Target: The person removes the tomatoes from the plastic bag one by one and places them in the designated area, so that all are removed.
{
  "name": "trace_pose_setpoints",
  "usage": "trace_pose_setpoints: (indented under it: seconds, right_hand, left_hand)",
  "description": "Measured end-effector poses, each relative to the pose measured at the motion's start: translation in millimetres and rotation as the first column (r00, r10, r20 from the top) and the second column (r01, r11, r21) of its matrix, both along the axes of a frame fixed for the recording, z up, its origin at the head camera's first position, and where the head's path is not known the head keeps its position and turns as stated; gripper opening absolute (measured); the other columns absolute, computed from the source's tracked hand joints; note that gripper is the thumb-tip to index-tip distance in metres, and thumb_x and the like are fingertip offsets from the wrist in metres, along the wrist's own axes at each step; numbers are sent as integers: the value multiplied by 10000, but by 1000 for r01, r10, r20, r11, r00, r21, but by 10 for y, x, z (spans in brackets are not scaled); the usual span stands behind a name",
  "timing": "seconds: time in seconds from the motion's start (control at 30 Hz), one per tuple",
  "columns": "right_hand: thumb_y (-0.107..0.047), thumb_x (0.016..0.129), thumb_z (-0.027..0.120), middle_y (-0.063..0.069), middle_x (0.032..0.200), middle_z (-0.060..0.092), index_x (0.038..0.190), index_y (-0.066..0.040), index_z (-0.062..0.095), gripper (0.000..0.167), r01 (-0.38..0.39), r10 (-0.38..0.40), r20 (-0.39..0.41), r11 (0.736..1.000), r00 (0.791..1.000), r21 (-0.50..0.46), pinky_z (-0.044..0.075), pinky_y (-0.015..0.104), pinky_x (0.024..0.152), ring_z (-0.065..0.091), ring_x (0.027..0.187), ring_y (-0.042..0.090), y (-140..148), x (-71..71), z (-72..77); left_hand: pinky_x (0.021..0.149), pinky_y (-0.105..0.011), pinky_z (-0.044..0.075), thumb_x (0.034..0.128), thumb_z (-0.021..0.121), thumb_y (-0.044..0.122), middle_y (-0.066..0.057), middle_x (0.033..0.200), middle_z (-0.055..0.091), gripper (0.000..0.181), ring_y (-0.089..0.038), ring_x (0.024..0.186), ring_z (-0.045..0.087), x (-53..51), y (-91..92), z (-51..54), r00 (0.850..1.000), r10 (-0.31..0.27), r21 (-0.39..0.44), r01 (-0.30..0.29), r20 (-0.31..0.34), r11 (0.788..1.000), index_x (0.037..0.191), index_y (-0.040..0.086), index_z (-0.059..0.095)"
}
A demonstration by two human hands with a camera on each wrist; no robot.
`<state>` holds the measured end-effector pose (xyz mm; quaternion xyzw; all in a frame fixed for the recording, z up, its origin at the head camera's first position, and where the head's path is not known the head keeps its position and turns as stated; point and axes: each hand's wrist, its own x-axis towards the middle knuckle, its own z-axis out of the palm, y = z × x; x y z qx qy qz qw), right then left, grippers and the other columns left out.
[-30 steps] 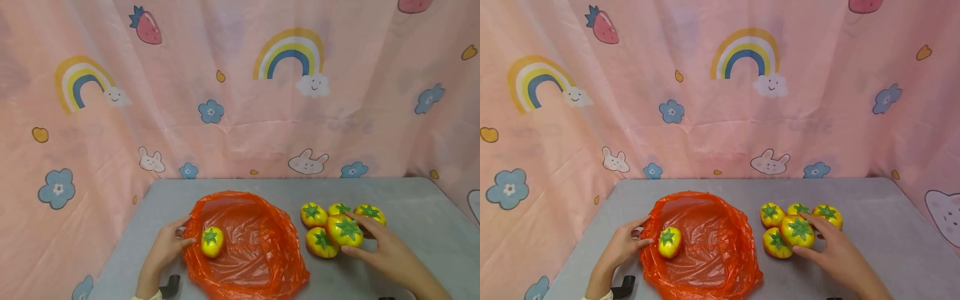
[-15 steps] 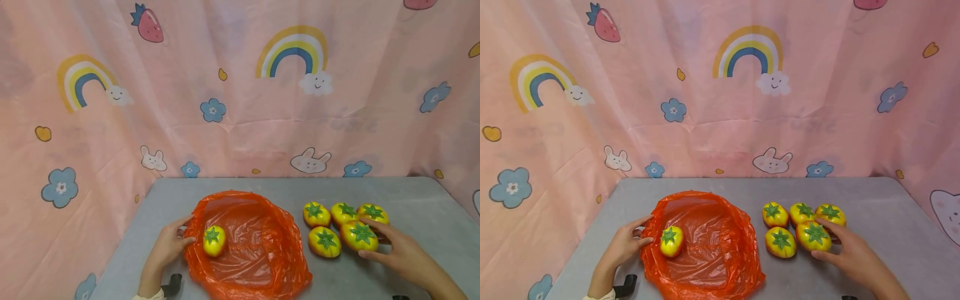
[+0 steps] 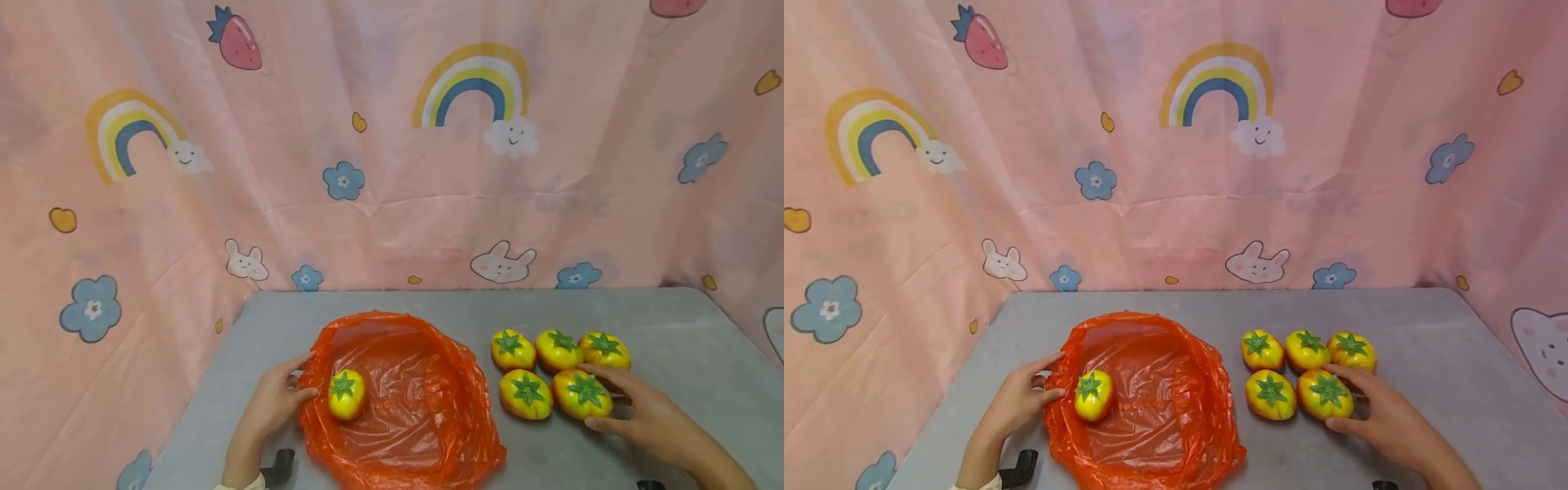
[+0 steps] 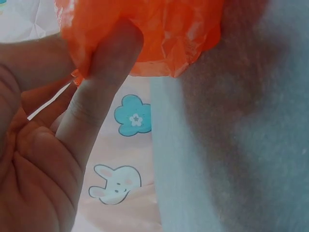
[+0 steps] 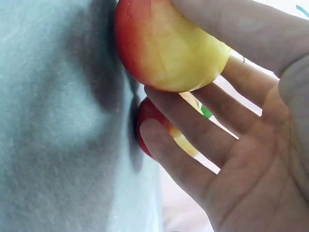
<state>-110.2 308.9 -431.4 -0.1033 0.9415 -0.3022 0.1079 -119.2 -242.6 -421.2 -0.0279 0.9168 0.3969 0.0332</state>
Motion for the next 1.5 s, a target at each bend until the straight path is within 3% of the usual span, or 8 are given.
trace_pose_setpoints:
  seconds: [0.27, 0.57, 0.93, 1.27, 1.5]
  right_hand:
    - [-477, 764, 819, 344, 1410, 477, 1456, -13, 410, 928, 57, -59, 109, 998, 992, 23, 538, 552, 871, 622, 1115, 412, -51, -69, 5]
    - [-520, 752, 813, 359, 1440, 433, 1504, -51, 349, 1001, 79, -86, 132, 995, 988, 57, 523, 574, 867, 594, 1147, 453, -22, -53, 4]
    - [-493, 771, 810, 342, 1410, 483, 1465, -1, 405, 941, 94, -99, 107, 994, 989, 56, 529, 554, 897, 587, 1161, 444, 63, -1, 2]
    - [-474, 763, 821, 298, 1397, 520, 1469, -34, 418, 924, 91, -89, -53, 995, 995, 31, 520, 600, 860, 544, 1189, 478, -7, 60, 129]
    - [-540, 761, 798, 274, 1462, 466, 1462, -56, 445, 922, 98, -96, -31, 994, 995, 51, 515, 596, 869, 511, 1208, 474, -64, 65, 176]
  left_hand:
    - [649, -240, 569, 811, 785, 25, -99, 1232, 661, 623, -123, 802, 636, -12, 1, 8, 1000, -4, -2, 4, -13, 1000, 1393, 111, 579]
    - [652, -233, 561, 811, 786, 25, -99, 1210, 668, 620, -120, 798, 635, 1, -6, 12, 1000, -2, -5, 2, -25, 1000, 1391, 106, 582]
    - [640, -227, 552, 808, 782, 9, -91, 1213, 662, 624, -119, 776, 615, -7, 12, -21, 1000, -9, 5, 9, -16, 1000, 1389, 121, 583]
    - [665, -238, 566, 810, 782, 11, -94, 1204, 663, 602, -119, 802, 633, 13, 0, 14, 1000, -10, 1, 10, -29, 1000, 1364, 169, 608]
    - [638, -232, 547, 815, 787, 40, -97, 1208, 664, 586, -124, 794, 621, 12, 2, 35, 1000, 6, -2, -6, -16, 1000, 1361, 161, 611]
